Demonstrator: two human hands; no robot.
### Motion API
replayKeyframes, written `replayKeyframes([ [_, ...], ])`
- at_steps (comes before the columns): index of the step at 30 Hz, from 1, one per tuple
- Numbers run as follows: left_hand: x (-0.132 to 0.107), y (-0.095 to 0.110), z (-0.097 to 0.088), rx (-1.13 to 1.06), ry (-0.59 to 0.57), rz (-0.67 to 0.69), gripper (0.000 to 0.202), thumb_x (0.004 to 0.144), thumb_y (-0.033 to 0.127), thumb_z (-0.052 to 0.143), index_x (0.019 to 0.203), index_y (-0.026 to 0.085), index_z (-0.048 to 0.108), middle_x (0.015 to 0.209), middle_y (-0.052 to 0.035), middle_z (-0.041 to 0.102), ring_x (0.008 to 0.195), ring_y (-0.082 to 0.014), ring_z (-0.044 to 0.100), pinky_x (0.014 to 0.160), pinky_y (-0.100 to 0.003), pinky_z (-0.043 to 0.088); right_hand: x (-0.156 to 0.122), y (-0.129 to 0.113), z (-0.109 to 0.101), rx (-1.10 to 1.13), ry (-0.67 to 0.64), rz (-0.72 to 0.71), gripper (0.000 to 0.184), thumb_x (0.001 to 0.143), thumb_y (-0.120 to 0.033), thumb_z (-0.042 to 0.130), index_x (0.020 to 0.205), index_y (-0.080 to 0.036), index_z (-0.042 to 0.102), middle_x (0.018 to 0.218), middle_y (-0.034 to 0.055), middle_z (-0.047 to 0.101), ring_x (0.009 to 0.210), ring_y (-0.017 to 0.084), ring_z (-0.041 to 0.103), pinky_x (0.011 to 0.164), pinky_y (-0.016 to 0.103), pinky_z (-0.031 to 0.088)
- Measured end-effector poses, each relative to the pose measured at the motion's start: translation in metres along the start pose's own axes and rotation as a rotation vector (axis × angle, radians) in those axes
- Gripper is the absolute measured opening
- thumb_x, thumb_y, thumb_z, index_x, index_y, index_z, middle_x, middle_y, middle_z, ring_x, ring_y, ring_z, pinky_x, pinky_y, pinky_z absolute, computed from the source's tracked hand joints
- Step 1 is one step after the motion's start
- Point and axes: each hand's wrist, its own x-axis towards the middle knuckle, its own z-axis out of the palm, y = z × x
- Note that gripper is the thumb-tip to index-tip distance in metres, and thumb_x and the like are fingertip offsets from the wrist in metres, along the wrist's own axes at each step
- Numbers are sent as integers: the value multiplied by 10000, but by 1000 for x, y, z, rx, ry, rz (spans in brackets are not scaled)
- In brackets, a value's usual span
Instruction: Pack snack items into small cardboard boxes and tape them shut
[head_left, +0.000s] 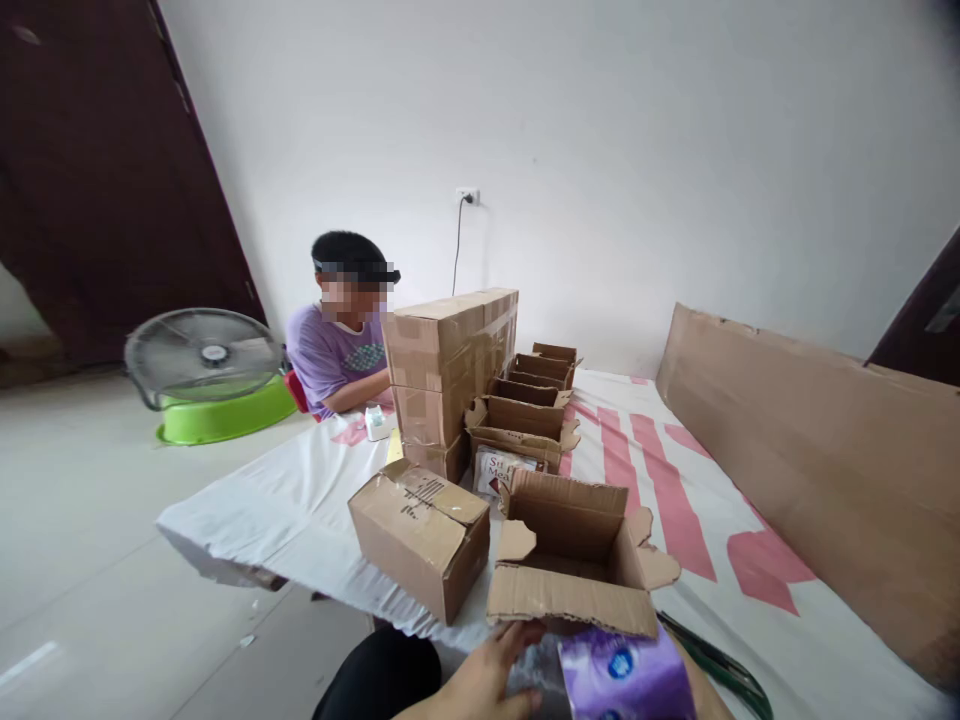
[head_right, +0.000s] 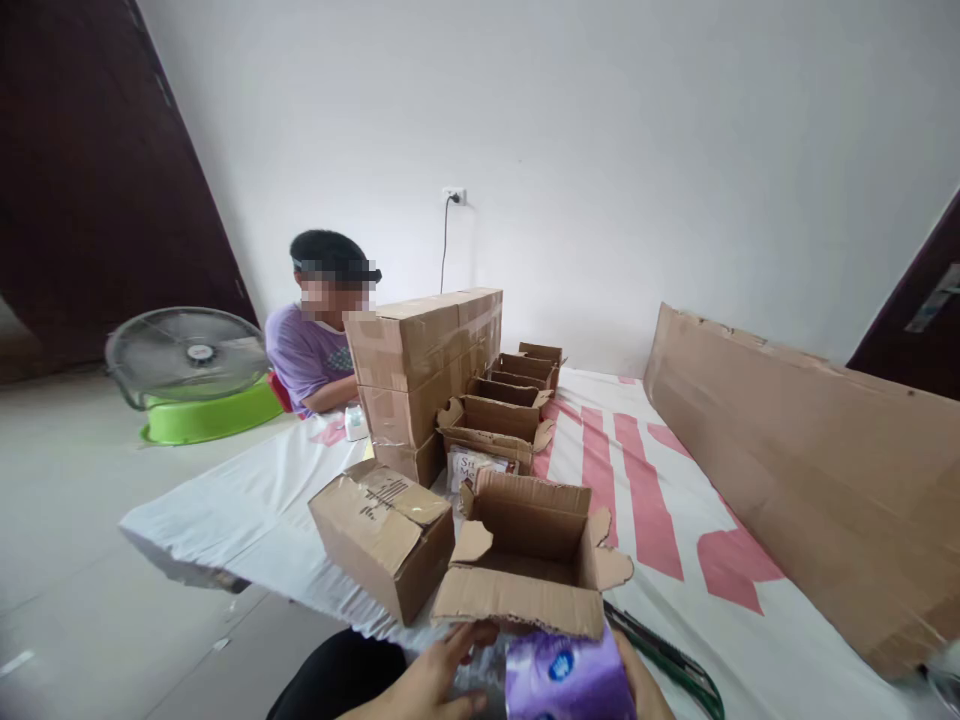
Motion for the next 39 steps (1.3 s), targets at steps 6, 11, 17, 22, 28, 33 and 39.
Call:
replayKeyframes([
  [6, 36, 3, 11, 0, 318, -145, 601, 720, 164, 534, 1320, 146, 499, 1336, -158, 589, 1259, -294, 531, 1094, -430, 390, 48, 8, 44, 648, 261, 221, 720, 452, -514, 891, 1059, -228, 629, 955, 92, 739, 897, 316, 682, 833, 421, 517],
  [11, 58, -9, 8, -89, 430, -193, 558, 753, 156, 464, 1310, 140, 490, 1318, -161, 608, 1236, -270, 565, 1062, -384, 425, 75, -9, 52, 688, 274, 272, 642, 548, -406, 870, 1104, -224, 608, 1046, 83, 725, 978, 299, 661, 902, 425, 495],
  [17, 69, -16, -3, -233, 471, -235, 454, 760, 162, 421, 1204, 152, 516, 1250, -148, 645, 1172, -238, 603, 1001, -329, 454, 84, -3, 62, 655, 319, 279, 629, 548, -404, 864, 1091, -213, 611, 1006, 69, 725, 933, 278, 667, 852, 384, 513],
  [22, 82, -13, -11, -314, 502, -205, 285, 866, 307, 389, 1076, 195, 546, 1172, -118, 669, 1123, -219, 614, 986, -315, 454, 89, 12, 74, 637, 411, 265, 611, 546, -393, 856, 1071, -206, 608, 971, 67, 722, 892, 277, 672, 805, 375, 531],
  [28, 102, -27, -16, -346, 564, -347, 464, 936, 459, 262, 1162, 172, 549, 1344, -138, 581, 1308, -260, 485, 1115, -390, 334, 104, 24, 82, 521, 427, 283, 632, 522, -426, 853, 1056, -203, 600, 974, 67, 725, 892, 282, 678, 823, 392, 531],
  [33, 105, -34, -18, -365, 574, -332, 485, 928, 489, 270, 1164, 164, 542, 1310, -135, 600, 1282, -241, 509, 1108, -336, 340, 116, 19, 86, 444, 471, 281, 600, 493, -399, 850, 1002, -186, 614, 932, 74, 733, 876, 302, 682, 801, 405, 533],
  [39, 120, -38, -22, -379, 617, -272, 490, 917, 551, 278, 1116, 176, 523, 1229, -138, 624, 1222, -253, 540, 1067, -348, 367, 132, 23, 93, 391, 518, 249, 526, 546, -394, 804, 999, -205, 614, 908, 31, 736, 841, 281, 685, 787, 398, 540],
])
